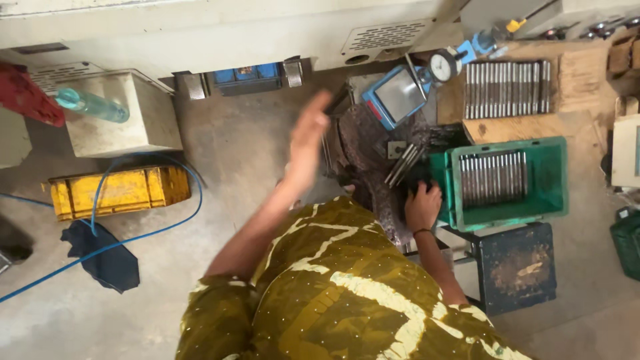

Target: The person picks up cylindrical metal rods from a green crate, wipes them with a cloth, and places them into a machine. They repeat this process multiple times, handling the rods one at a time and occasionally inspecting them before loading.

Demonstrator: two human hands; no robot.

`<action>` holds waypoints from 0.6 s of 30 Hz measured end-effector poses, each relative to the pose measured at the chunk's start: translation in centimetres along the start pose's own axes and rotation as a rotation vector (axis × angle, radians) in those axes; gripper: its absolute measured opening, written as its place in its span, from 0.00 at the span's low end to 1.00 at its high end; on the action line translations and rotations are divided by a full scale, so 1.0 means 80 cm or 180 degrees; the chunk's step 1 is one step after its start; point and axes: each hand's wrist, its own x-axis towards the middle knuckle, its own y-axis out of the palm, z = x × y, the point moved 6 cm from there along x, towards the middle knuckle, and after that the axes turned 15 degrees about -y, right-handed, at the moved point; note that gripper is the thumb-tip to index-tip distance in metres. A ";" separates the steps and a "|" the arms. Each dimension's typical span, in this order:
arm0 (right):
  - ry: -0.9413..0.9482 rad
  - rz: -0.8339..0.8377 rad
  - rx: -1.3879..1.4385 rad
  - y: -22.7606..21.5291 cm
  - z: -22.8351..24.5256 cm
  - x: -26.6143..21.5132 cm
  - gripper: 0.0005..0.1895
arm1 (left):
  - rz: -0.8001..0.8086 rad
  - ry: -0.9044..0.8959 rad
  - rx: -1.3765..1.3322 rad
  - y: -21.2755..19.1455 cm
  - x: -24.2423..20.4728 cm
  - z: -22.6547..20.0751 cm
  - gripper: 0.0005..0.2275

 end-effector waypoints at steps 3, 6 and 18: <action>-0.0088 -0.0038 -0.0439 -0.019 0.022 0.030 0.23 | -0.0673 0.0460 0.0354 -0.093 0.017 -0.103 0.24; 0.0098 -0.0546 0.0183 -0.066 0.071 0.091 0.14 | -0.1333 0.0932 0.0584 -0.153 0.024 -0.179 0.21; -0.1111 -0.3607 0.2536 -0.127 0.187 0.698 0.11 | -0.2884 0.2778 0.2292 -0.254 0.218 -0.389 0.31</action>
